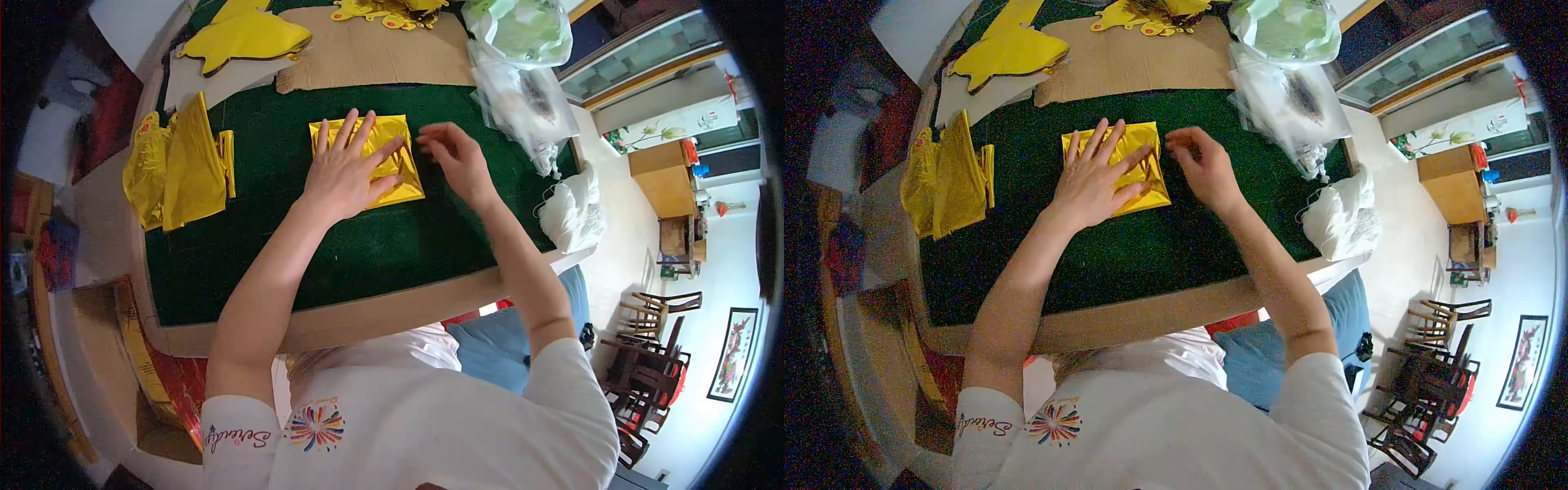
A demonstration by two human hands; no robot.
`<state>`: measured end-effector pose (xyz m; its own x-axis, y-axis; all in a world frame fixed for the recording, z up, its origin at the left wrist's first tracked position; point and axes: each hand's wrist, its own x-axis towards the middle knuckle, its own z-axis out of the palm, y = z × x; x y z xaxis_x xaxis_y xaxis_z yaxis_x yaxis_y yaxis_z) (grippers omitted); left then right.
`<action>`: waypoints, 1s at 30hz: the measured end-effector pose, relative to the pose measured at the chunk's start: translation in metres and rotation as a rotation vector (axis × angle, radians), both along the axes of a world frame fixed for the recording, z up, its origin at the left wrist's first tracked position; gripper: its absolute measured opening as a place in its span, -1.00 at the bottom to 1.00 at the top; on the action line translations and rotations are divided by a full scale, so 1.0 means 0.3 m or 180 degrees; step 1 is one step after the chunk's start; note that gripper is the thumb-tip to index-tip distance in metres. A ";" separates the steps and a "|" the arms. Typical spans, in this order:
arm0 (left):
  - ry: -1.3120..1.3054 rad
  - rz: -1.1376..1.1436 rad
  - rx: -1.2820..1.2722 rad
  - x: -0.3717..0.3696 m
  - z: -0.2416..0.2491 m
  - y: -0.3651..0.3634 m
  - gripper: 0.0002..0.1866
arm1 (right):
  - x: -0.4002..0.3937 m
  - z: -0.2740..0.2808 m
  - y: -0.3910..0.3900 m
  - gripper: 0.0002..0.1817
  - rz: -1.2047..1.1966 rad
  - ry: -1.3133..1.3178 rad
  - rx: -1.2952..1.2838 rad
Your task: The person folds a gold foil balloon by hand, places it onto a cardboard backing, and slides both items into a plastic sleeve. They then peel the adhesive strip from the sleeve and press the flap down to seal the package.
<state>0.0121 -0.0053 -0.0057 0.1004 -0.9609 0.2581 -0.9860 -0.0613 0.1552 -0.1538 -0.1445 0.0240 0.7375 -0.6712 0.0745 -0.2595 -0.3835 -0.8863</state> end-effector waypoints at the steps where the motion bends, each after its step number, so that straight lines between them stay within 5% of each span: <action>1: 0.0001 0.0001 -0.0004 0.000 -0.001 0.001 -0.40 | 0.026 0.000 -0.007 -0.77 0.0001 0.0001 -0.0004; 9: 0.0089 0.0024 0.0040 -0.005 0.006 -0.002 -0.40 | 0.109 0.014 -0.069 -0.72 -0.0355 0.0105 0.0886; 22: 0.0077 0.0100 0.0304 -0.011 0.029 -0.001 -0.37 | 0.108 0.036 -0.087 -0.63 -0.0289 0.0501 0.1023; 25: 0.0016 0.0090 0.0438 -0.016 0.029 -0.002 -0.35 | 0.098 0.009 -0.084 -0.62 -0.0369 0.0527 0.0406; 30: 0.0115 0.0069 0.0059 -0.010 0.006 -0.003 -0.34 | 0.118 0.028 -0.051 -0.67 -0.0371 0.0155 0.1004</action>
